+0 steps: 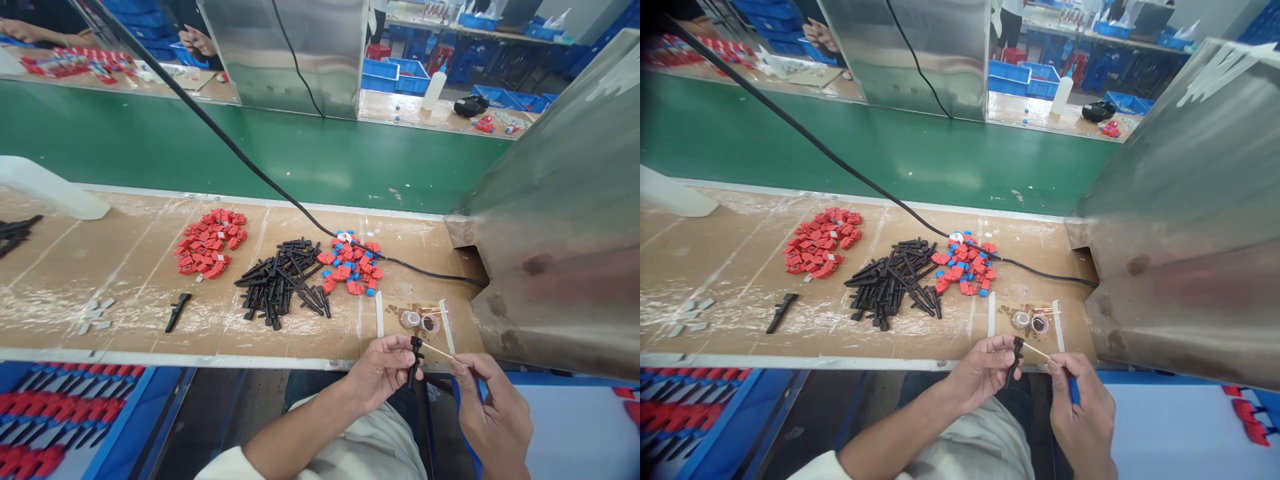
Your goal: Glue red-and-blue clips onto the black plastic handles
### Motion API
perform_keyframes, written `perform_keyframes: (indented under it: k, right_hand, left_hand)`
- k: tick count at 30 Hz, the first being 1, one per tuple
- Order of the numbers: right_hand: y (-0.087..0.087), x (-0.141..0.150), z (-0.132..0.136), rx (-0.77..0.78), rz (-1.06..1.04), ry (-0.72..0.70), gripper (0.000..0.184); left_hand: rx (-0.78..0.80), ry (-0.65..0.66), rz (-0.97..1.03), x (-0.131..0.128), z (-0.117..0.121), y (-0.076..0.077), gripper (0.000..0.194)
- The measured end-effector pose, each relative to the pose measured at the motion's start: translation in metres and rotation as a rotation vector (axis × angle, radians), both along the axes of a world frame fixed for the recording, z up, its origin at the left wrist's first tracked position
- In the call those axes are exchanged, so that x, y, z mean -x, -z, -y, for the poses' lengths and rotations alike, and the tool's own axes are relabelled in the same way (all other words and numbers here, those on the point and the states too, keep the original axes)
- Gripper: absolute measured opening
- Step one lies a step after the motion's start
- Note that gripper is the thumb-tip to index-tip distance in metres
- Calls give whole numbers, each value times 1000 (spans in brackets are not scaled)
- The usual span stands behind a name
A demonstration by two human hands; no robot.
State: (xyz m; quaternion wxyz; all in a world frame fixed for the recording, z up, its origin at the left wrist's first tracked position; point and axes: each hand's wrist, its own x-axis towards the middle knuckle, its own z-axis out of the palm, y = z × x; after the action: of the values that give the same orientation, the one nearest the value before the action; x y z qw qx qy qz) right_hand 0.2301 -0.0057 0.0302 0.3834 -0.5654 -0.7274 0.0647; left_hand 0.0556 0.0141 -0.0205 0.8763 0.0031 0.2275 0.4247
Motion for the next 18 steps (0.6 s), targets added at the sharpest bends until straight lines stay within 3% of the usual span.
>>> perform_keyframes:
  k: [7, 18]
  right_hand:
    - [-12, 8, -4, -254, 297, -182, 16]
    - [-16, 14, -2, -229, 335, -296, 17]
  left_hand:
    - [1, -84, -90, -2, 2, -4, 49]
    - [-150, -274, -314, -6, 6, -7, 50]
